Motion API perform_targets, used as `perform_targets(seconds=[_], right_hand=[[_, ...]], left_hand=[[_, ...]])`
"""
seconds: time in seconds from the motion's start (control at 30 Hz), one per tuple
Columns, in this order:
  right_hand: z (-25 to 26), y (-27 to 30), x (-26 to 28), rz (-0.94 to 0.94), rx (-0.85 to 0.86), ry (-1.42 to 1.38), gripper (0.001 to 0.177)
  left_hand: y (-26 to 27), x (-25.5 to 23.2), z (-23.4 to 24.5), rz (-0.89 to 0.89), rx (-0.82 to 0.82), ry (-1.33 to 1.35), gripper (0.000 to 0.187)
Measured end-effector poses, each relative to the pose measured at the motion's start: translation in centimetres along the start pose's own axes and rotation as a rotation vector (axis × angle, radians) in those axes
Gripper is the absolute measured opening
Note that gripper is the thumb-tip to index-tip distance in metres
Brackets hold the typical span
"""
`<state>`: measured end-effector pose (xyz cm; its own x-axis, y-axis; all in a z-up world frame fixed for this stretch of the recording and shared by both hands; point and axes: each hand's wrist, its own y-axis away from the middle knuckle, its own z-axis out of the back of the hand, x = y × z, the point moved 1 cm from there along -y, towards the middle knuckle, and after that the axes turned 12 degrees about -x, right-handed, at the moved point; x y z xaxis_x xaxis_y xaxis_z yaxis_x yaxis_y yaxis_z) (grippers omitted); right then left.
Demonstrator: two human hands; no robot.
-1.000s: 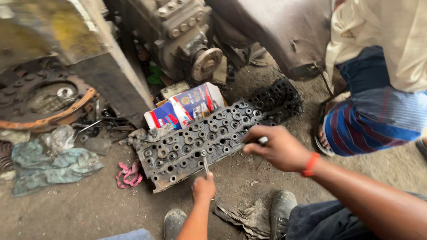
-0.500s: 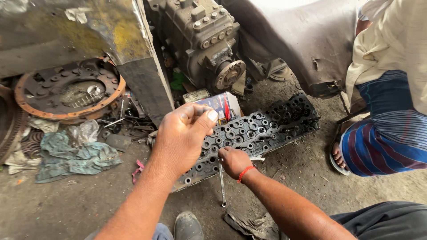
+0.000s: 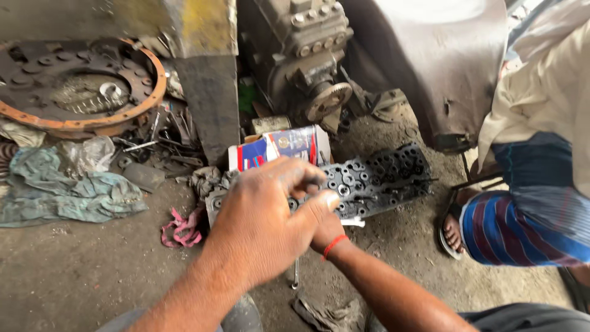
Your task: The person works on an engine block, using a wrench to adjust bolts and handling small mechanical parts by hand.
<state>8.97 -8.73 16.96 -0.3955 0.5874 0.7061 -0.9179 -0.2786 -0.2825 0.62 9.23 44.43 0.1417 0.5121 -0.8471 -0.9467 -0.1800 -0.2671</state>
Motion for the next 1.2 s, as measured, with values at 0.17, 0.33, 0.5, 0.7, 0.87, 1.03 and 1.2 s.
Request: perform_targets(seconds=[0.17,0.33,0.5,0.7,0.87,1.03,1.2], right_hand=[[-0.6,-0.1,0.1,-0.223,0.191,0.362,0.050],[-0.4,-0.8,-0.5,-0.434,0.171,0.312,0.053],[0.4,-1.0,1.1,-0.180,0.368,0.551,0.047],[-0.1,-1.4,2.6,-0.147,0.121,0.128,0.045],[0.3,-1.9,4.0,-0.185,0.094,-0.186,0.044],[0.9,-1.0,5.9,-0.405,0.144,-0.801,0.043],[1.0,-1.3,9.2,-0.558,0.197,-1.362,0.042]], left_hand=[[0.7,-0.6,0.0,0.000,0.036,-0.041,0.027],[1.1,-0.7,0.0,-0.018,0.015,-0.022,0.025],[1.3,-0.4,0.1,-0.033,0.002,-0.018,0.029],[1.4,-0.4,-0.1,-0.013,0.012,-0.012,0.027],[1.6,-0.2,0.4,-0.196,-0.063,-0.009,0.025],[1.8,-0.6,0.7,-0.026,0.038,-0.040,0.029],[1.4,-1.1,0.5,-0.059,0.037,-0.013,0.031]])
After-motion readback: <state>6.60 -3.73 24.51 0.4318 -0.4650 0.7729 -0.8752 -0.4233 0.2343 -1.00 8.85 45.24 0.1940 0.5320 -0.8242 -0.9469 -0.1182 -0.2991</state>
